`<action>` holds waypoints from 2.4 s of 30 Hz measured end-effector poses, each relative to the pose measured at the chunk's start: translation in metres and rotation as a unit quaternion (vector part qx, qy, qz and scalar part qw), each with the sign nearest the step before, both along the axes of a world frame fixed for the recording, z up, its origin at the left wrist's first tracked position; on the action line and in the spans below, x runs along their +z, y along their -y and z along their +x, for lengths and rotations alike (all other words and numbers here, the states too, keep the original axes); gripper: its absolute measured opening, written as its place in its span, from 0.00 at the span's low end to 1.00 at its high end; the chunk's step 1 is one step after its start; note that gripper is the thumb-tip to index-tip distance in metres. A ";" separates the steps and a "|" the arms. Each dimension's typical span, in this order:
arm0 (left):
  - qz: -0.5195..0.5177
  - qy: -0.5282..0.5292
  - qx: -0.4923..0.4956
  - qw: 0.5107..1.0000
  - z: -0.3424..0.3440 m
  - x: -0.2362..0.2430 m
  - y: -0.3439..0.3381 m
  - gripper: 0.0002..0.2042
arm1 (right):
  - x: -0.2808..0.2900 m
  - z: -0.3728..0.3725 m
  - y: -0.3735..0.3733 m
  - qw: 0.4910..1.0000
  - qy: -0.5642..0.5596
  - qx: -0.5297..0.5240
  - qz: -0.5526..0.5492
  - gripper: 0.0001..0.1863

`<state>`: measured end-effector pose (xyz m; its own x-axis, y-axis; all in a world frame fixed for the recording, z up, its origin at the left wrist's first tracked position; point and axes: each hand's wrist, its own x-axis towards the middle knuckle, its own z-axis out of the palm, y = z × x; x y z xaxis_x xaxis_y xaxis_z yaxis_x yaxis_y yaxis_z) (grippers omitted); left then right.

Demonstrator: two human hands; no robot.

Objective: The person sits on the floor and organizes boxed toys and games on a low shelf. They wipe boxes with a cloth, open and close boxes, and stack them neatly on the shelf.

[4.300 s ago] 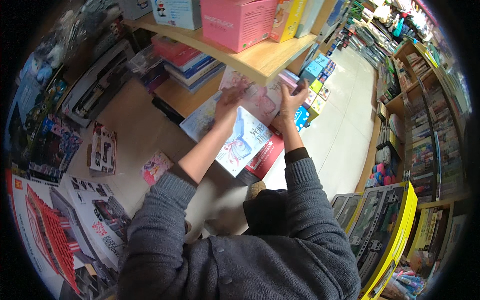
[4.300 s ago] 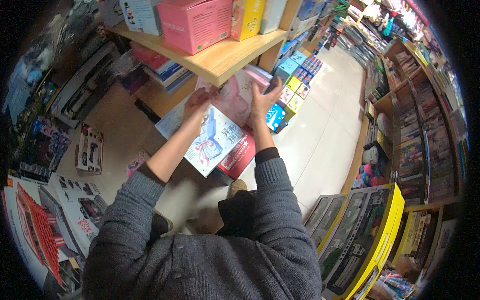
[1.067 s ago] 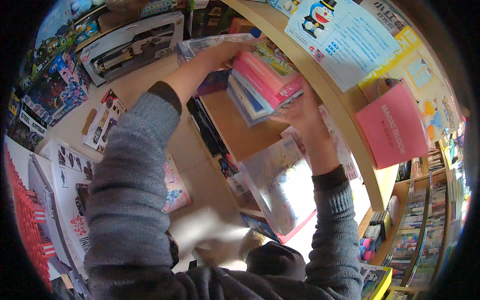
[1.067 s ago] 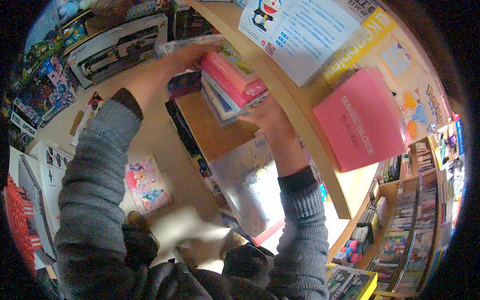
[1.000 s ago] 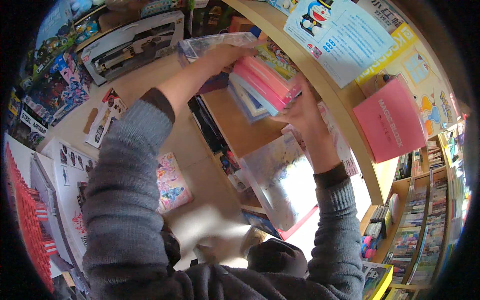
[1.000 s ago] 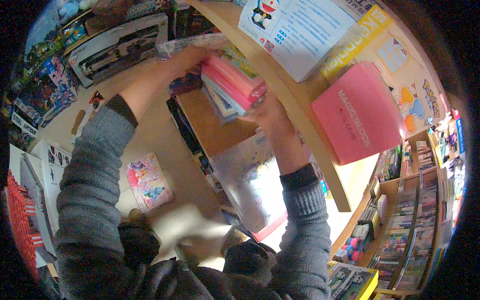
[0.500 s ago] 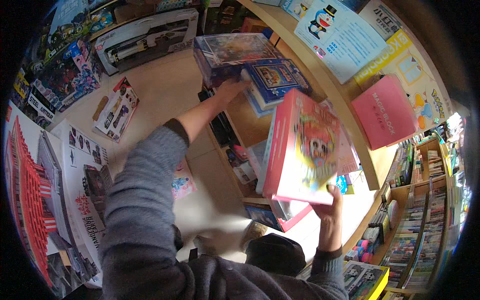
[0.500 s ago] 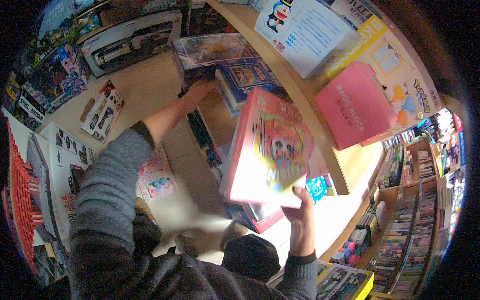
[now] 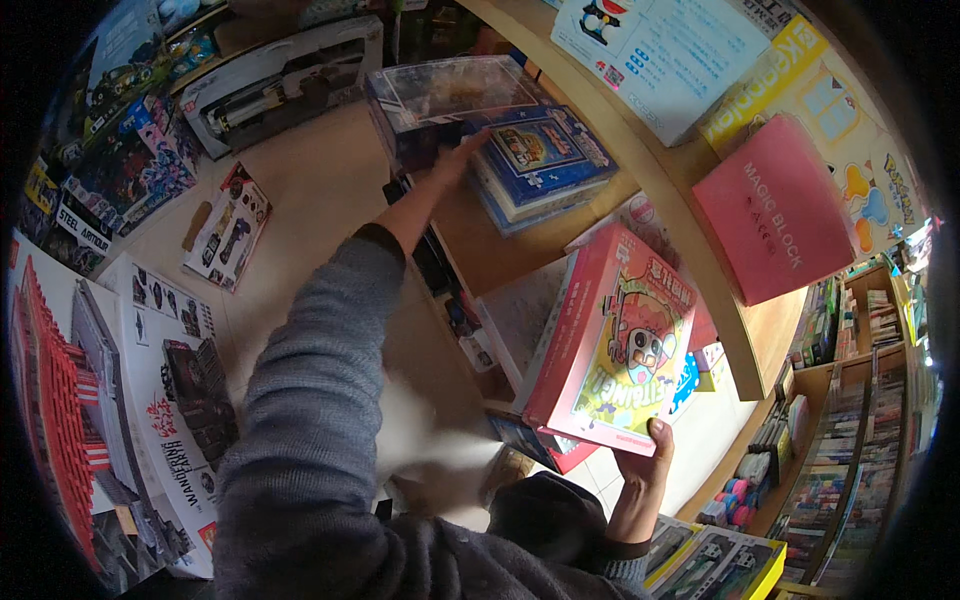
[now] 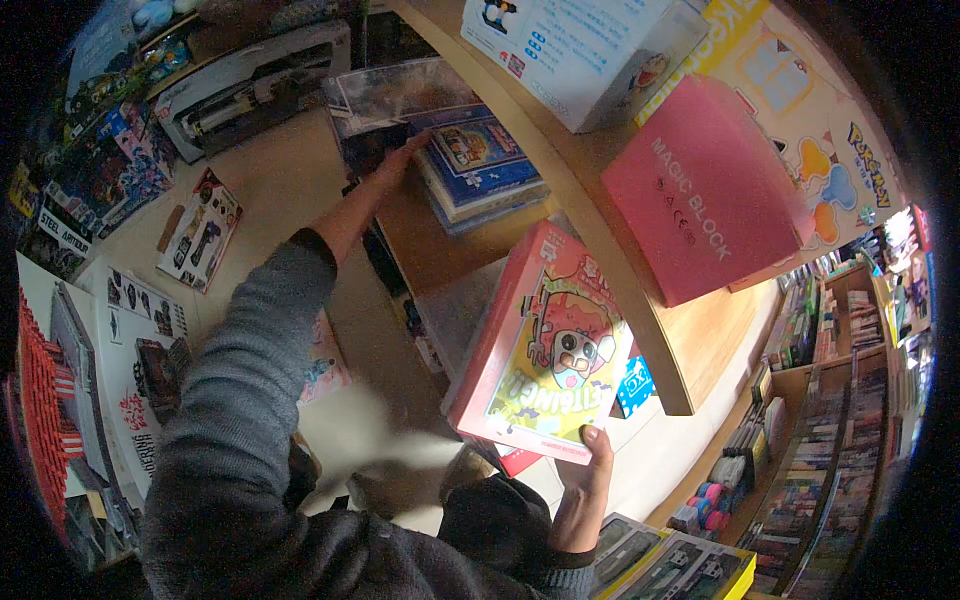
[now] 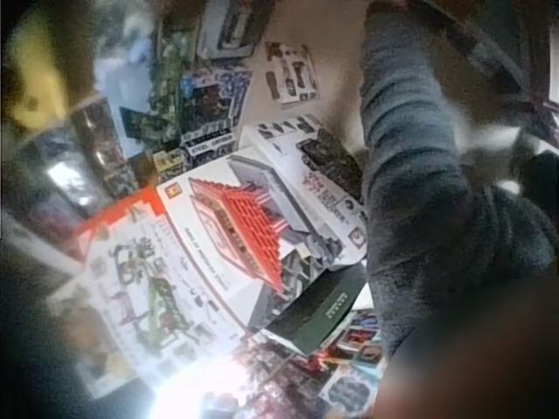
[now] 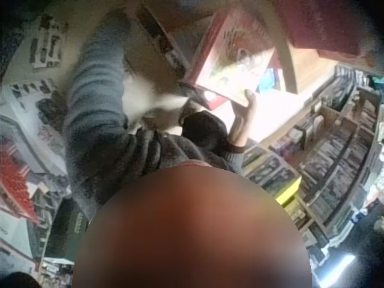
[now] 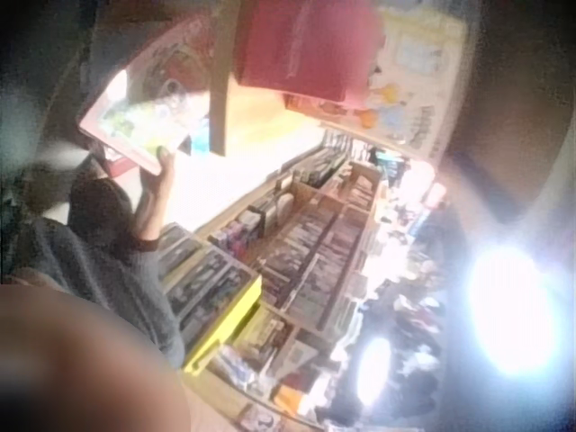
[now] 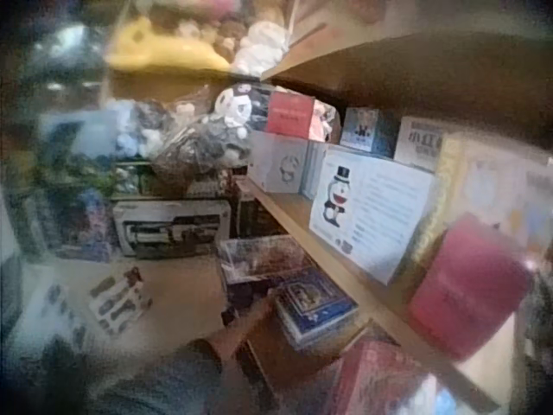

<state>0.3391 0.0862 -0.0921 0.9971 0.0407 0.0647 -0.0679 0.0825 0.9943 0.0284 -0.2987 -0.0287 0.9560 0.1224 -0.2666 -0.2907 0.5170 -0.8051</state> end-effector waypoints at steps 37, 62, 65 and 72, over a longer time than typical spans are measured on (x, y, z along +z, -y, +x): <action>0.017 -0.213 -0.085 0.973 -0.072 0.049 0.025 0.43 | 0.041 -0.018 -0.040 0.957 -0.041 -0.055 -0.280 0.33; -0.166 -0.131 -0.037 0.977 -0.092 0.009 0.004 0.25 | 0.024 0.292 -0.146 0.850 -0.223 0.361 -0.313 0.40; -0.137 -0.135 0.001 0.981 -0.106 0.013 -0.001 0.27 | 0.019 0.300 -0.146 0.825 -0.268 0.380 -0.321 0.39; -0.020 -0.129 0.007 0.991 -0.079 0.004 0.028 0.29 | 0.005 0.312 -0.126 0.900 -0.113 0.274 -0.321 0.35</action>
<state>0.2597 0.0579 -0.0882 0.9795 0.0523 -0.1943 0.1868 0.1226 0.9747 0.3405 -0.1723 -0.0234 0.7117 0.3109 -0.6299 -0.5538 -0.3033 -0.7754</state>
